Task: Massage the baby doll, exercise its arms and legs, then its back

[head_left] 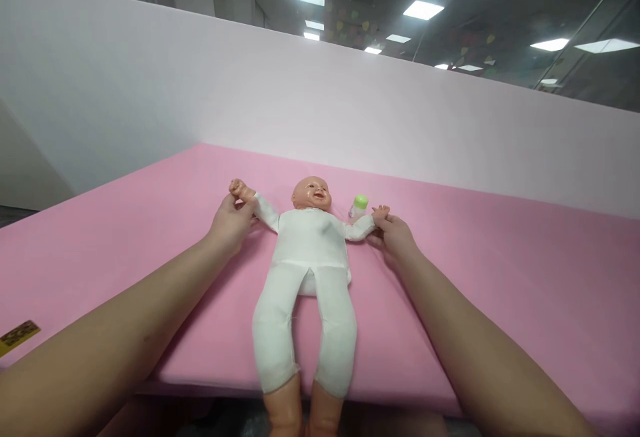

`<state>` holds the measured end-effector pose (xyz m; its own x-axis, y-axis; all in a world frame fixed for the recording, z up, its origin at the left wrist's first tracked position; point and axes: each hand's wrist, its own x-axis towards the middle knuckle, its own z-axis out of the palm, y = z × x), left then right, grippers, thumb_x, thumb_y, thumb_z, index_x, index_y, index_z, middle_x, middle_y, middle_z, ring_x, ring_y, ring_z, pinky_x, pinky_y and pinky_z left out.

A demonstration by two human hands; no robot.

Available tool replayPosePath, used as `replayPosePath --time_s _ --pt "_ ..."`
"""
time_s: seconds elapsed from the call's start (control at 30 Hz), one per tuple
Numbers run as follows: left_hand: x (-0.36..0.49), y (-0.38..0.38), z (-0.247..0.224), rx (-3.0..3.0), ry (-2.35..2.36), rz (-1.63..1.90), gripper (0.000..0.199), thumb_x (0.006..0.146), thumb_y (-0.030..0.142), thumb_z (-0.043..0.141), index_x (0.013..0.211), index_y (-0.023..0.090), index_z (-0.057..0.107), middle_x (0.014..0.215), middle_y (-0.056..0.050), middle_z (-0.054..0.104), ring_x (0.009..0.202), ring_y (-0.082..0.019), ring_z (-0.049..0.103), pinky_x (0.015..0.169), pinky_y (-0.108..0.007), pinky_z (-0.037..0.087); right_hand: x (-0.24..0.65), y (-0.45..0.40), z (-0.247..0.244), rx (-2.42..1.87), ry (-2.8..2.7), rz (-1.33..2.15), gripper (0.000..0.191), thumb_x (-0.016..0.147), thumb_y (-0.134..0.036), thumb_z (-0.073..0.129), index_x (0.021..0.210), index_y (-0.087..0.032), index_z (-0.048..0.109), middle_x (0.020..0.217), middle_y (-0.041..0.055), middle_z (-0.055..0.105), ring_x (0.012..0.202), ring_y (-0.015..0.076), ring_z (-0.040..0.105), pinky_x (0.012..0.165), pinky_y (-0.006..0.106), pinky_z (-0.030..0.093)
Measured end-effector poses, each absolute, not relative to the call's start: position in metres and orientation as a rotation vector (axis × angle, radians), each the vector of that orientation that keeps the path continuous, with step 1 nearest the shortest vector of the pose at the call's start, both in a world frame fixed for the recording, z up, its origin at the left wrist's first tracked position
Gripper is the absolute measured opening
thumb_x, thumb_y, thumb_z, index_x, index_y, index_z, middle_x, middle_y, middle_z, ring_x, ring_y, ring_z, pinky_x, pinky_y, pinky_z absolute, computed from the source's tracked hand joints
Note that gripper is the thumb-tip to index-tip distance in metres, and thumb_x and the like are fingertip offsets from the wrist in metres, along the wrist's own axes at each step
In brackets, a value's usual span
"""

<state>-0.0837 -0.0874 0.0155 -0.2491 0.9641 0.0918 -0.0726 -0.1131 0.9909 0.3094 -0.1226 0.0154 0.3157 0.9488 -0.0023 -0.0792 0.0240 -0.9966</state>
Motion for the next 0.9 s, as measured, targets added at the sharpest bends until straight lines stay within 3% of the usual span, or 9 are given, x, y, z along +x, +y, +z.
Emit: replayPosePath --time_s 0.1,0.2,0.3,0.43,0.6,0.77,0.9 --pt "-0.073 -0.11 0.029 1.554 1.336 1.463 0.04 0.092 0.041 0.075 0.13 0.029 0.066 0.123 -0.007 0.073 0.113 -0.027 0.071 0.095 -0.038 0.06 0.284 -0.141 0.028 -1.292 -1.276 0.663 0.056 0.088 -0.038 0.08 0.139 -0.027 0.06 0.121 0.0073 0.077 0.108 0.029 0.077 0.094 0.05 0.067" --pt "-0.063 -0.128 0.039 2.019 1.336 1.284 0.034 0.095 0.042 0.07 0.128 0.032 0.072 0.126 -0.004 0.075 0.115 -0.03 0.069 0.103 -0.041 0.054 0.261 -0.165 0.044 -1.253 -1.662 0.466 0.045 0.092 -0.034 0.075 0.137 -0.032 0.067 0.13 0.0046 0.075 0.116 0.0289 0.073 0.099 0.048 0.063" --pt "-0.058 -0.134 0.04 2.443 1.279 1.095 0.033 0.098 0.037 0.063 0.129 0.034 0.075 0.132 -0.004 0.074 0.122 -0.032 0.066 0.106 -0.045 0.051 0.247 -0.181 0.058 -1.252 -1.997 0.343 0.033 0.099 -0.028 0.068 0.13 -0.037 0.073 0.126 0.0005 0.077 0.111 0.0279 0.073 0.096 0.046 0.06" --pt "-0.057 -0.13 0.034 2.704 1.24 0.9 0.041 0.103 0.031 0.051 0.138 0.032 0.073 0.139 -0.006 0.071 0.131 -0.033 0.062 0.112 -0.049 0.048 0.243 -0.184 0.062 -1.185 -2.276 0.163 0.027 0.099 -0.02 0.066 0.118 -0.034 0.078 0.117 -0.0004 0.079 0.112 0.0274 0.07 0.097 0.044 0.055" --pt "-0.06 -0.127 0.035 2.754 1.184 0.76 0.042 0.106 0.037 0.046 0.137 0.032 0.075 0.138 -0.007 0.072 0.131 -0.035 0.062 0.114 -0.053 0.046 0.24 -0.18 0.057 -1.186 -2.307 0.106 0.028 0.096 -0.015 0.066 0.115 -0.032 0.078 0.12 0.0 0.079 0.117 0.027 0.069 0.097 0.04 0.054" --pt "-0.065 -0.129 0.038 2.54 1.24 0.91 0.039 0.097 0.043 0.063 0.133 0.031 0.076 0.134 -0.007 0.074 0.123 -0.034 0.066 0.107 -0.048 0.052 0.241 -0.18 0.054 -1.297 -2.127 0.359 0.017 0.097 -0.024 0.069 0.111 -0.031 0.076 0.111 0.0011 0.078 0.101 0.0244 0.072 0.088 0.039 0.057" --pt "-0.077 -0.117 0.036 1.946 1.404 1.217 0.037 0.093 0.052 0.069 0.12 0.029 0.077 0.119 -0.005 0.078 0.107 -0.029 0.072 0.096 -0.04 0.057 0.26 -0.161 0.04 -1.222 -1.622 0.612 0.043 0.09 -0.031 0.077 0.13 -0.029 0.064 0.117 0.0041 0.077 0.108 0.0257 0.072 0.096 0.043 0.06"
